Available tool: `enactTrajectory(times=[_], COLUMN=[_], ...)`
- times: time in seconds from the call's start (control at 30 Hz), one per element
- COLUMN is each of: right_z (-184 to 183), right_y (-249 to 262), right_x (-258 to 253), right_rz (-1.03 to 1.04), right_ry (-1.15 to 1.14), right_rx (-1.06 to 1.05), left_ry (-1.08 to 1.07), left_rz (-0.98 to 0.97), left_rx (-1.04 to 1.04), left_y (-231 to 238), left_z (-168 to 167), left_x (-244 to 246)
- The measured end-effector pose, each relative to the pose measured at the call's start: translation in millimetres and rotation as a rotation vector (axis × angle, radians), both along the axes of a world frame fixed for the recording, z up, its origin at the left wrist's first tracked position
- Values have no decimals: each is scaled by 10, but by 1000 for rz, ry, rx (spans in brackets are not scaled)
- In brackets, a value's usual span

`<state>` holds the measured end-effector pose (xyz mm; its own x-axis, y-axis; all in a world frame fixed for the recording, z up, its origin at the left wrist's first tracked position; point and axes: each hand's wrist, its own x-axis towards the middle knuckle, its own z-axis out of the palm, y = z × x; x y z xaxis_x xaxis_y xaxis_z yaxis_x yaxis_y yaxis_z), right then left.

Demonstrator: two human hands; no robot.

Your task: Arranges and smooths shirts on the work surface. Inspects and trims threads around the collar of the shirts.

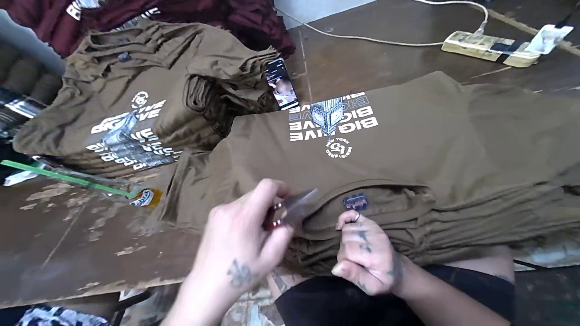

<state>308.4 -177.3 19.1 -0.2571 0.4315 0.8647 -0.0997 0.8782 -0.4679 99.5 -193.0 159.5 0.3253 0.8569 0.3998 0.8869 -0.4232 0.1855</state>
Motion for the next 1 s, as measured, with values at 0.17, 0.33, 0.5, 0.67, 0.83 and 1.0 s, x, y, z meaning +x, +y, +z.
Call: enactTrajectory(times=[0.17, 0.33, 0.5, 0.67, 0.83, 1.0], right_z=[26, 86, 202, 193, 172, 125], right_y=[-8, -13, 79, 43, 42, -7], right_x=[-30, -112, -154, -115, -160, -80], right_rz=[-110, -205, -190, -152, -225, -204], right_ry=[-63, -174, -254, -213, -264, -220], right_rx=[-45, -113, -171, -215, -123, -97], left_ry=[-149, -971, -1481, -1475, -1448, -1153], left_rz=[154, 76, -231, -259, -266, -150], left_rx=[-370, -82, -86, -100, -139, -125], left_y=[-2, -221, -277, -278, -283, -291], left_z=[-504, -724, -1018, -1063, -1067, -1037], left_x=[23, 129, 168, 145, 132, 30])
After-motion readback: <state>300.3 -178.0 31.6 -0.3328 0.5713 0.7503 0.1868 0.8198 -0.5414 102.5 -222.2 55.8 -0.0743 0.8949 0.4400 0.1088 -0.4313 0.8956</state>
